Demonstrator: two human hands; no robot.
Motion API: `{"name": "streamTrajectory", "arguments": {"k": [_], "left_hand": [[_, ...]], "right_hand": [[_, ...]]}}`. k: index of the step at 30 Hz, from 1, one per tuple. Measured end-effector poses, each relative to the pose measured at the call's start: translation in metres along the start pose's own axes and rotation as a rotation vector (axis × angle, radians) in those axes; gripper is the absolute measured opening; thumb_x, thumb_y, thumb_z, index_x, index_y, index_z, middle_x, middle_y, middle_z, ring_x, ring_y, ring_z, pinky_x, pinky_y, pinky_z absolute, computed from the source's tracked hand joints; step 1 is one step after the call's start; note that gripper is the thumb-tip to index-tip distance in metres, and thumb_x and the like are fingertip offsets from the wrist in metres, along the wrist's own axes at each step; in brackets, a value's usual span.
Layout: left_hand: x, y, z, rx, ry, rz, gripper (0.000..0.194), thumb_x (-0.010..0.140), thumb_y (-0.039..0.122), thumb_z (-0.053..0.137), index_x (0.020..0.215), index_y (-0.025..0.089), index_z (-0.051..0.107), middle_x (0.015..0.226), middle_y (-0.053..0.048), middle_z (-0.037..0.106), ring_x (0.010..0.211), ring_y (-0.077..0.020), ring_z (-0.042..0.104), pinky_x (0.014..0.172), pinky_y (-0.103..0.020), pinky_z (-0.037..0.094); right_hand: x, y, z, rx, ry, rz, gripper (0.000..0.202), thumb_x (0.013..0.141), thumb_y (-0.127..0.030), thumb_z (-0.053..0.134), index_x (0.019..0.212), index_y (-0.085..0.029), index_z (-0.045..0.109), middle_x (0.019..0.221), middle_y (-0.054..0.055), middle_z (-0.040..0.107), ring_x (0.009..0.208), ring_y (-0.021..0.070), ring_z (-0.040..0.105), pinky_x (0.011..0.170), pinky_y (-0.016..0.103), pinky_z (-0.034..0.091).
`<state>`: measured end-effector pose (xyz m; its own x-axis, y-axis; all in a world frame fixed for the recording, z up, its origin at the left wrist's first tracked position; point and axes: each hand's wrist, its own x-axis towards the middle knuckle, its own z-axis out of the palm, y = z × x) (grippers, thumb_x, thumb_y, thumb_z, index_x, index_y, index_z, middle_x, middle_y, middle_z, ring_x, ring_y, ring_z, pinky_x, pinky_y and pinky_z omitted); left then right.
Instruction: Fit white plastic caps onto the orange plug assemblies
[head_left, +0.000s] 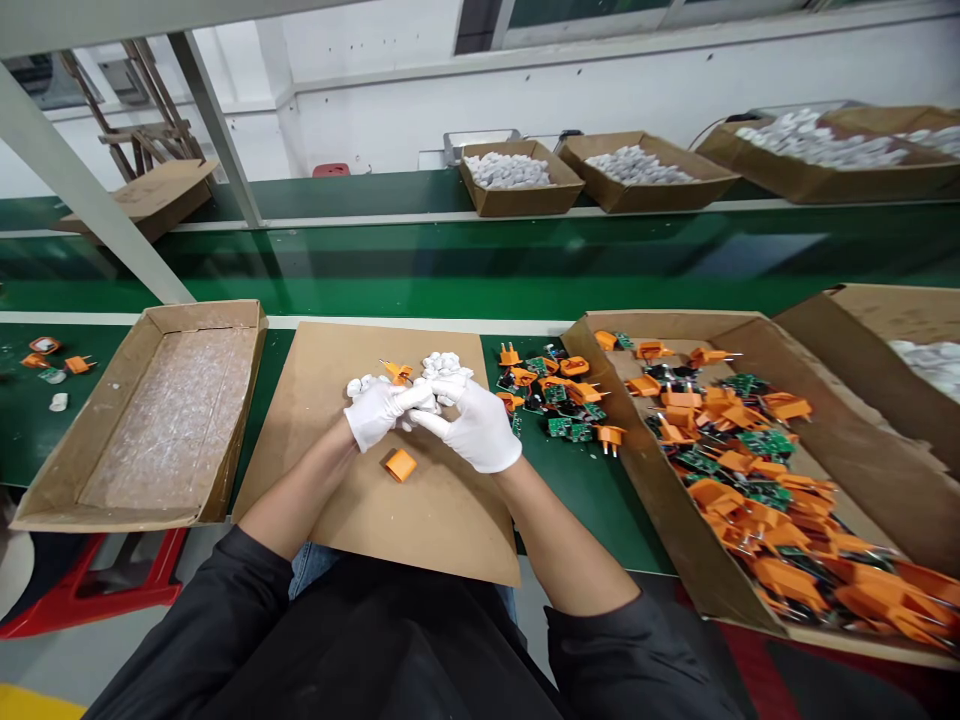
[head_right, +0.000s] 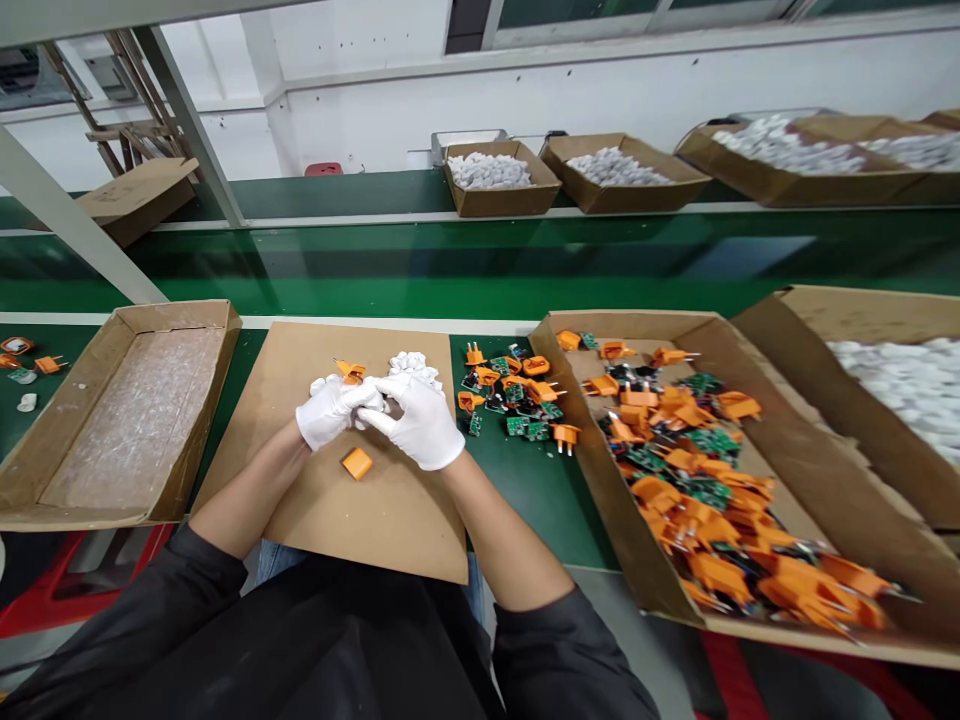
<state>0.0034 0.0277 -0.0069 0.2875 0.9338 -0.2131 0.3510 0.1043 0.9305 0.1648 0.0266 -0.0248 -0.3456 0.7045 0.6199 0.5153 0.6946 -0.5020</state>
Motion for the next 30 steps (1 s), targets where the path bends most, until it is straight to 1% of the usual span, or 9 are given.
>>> {"name": "streamTrajectory", "arguments": {"k": [3, 7, 10, 14, 18, 20, 25, 27, 30], "left_hand": [[0.002, -0.003, 0.0, -0.008, -0.005, -0.028, 0.043, 0.082, 0.045, 0.05, 0.05, 0.017, 0.052, 0.05, -0.001, 0.05, 0.056, -0.0127, 0.049, 0.058, -0.026, 0.043], [0.002, -0.006, 0.004, -0.091, -0.001, 0.002, 0.044, 0.082, 0.047, 0.051, 0.049, 0.018, 0.049, 0.048, -0.001, 0.048, 0.054, -0.0136, 0.048, 0.056, -0.027, 0.041], [0.001, -0.004, 0.005, -0.177, -0.002, 0.01, 0.044, 0.082, 0.051, 0.053, 0.052, 0.018, 0.052, 0.048, -0.001, 0.047, 0.053, -0.0142, 0.048, 0.055, -0.028, 0.039], [-0.002, 0.0, 0.006, -0.247, -0.09, -0.011, 0.043, 0.082, 0.05, 0.052, 0.054, 0.018, 0.054, 0.05, -0.002, 0.05, 0.052, -0.0139, 0.048, 0.056, -0.029, 0.038], [-0.002, 0.003, 0.007, -0.139, 0.006, -0.032, 0.04, 0.076, 0.04, 0.059, 0.046, 0.017, 0.046, 0.048, 0.001, 0.045, 0.053, -0.0116, 0.043, 0.057, -0.028, 0.035], [-0.002, 0.004, 0.006, -0.134, 0.008, -0.039, 0.036, 0.076, 0.038, 0.059, 0.048, 0.017, 0.048, 0.05, 0.001, 0.046, 0.054, -0.0114, 0.043, 0.058, -0.027, 0.034], [-0.001, -0.001, 0.004, -0.169, -0.059, -0.003, 0.035, 0.076, 0.043, 0.061, 0.052, 0.018, 0.052, 0.054, 0.001, 0.051, 0.057, -0.0123, 0.047, 0.061, -0.028, 0.038], [0.001, -0.006, 0.004, -0.269, -0.133, 0.028, 0.039, 0.075, 0.05, 0.062, 0.054, 0.018, 0.052, 0.055, 0.0, 0.052, 0.057, -0.0132, 0.049, 0.061, -0.028, 0.042], [0.002, -0.013, 0.004, -0.399, -0.224, 0.104, 0.05, 0.078, 0.064, 0.051, 0.057, 0.019, 0.054, 0.056, -0.003, 0.054, 0.058, -0.0158, 0.053, 0.062, -0.031, 0.045]], "right_hand": [[-0.002, -0.001, 0.002, -0.006, 0.004, 0.012, 0.01, 0.083, -0.033, 0.065, 0.081, -0.023, 0.068, 0.074, 0.002, 0.069, 0.069, 0.0189, 0.062, 0.066, 0.032, 0.051], [-0.002, 0.0, 0.003, -0.006, -0.011, 0.034, 0.013, 0.083, -0.033, 0.064, 0.075, -0.024, 0.068, 0.071, 0.002, 0.067, 0.068, 0.0197, 0.061, 0.065, 0.033, 0.052], [-0.003, 0.003, 0.003, 0.008, 0.014, 0.058, 0.011, 0.081, -0.033, 0.066, 0.085, -0.024, 0.07, 0.076, 0.002, 0.069, 0.07, 0.0206, 0.063, 0.067, 0.035, 0.054], [-0.004, 0.004, 0.004, 0.016, 0.019, 0.076, 0.018, 0.08, -0.034, 0.067, 0.095, -0.026, 0.071, 0.085, 0.004, 0.072, 0.077, 0.0223, 0.065, 0.073, 0.038, 0.056], [-0.003, 0.003, 0.005, 0.023, -0.005, 0.036, 0.018, 0.082, -0.031, 0.064, 0.098, -0.027, 0.071, 0.09, 0.005, 0.073, 0.087, 0.0246, 0.068, 0.083, 0.042, 0.056], [-0.002, 0.004, 0.003, 0.034, -0.009, 0.019, 0.021, 0.082, -0.032, 0.064, 0.101, -0.026, 0.07, 0.092, 0.005, 0.074, 0.091, 0.0257, 0.068, 0.085, 0.044, 0.056], [-0.001, 0.009, -0.007, 0.083, -0.088, 0.001, 0.05, 0.078, -0.04, 0.069, 0.125, -0.024, 0.061, 0.106, 0.008, 0.072, 0.095, 0.0269, 0.066, 0.082, 0.046, 0.058], [-0.001, 0.01, -0.009, 0.084, -0.08, -0.006, 0.044, 0.08, -0.039, 0.067, 0.122, -0.025, 0.064, 0.103, 0.007, 0.072, 0.093, 0.0258, 0.067, 0.082, 0.044, 0.057], [-0.001, 0.009, -0.011, 0.086, -0.056, -0.037, 0.029, 0.084, -0.034, 0.062, 0.111, -0.028, 0.07, 0.095, 0.005, 0.072, 0.088, 0.0238, 0.067, 0.08, 0.042, 0.058]]}}
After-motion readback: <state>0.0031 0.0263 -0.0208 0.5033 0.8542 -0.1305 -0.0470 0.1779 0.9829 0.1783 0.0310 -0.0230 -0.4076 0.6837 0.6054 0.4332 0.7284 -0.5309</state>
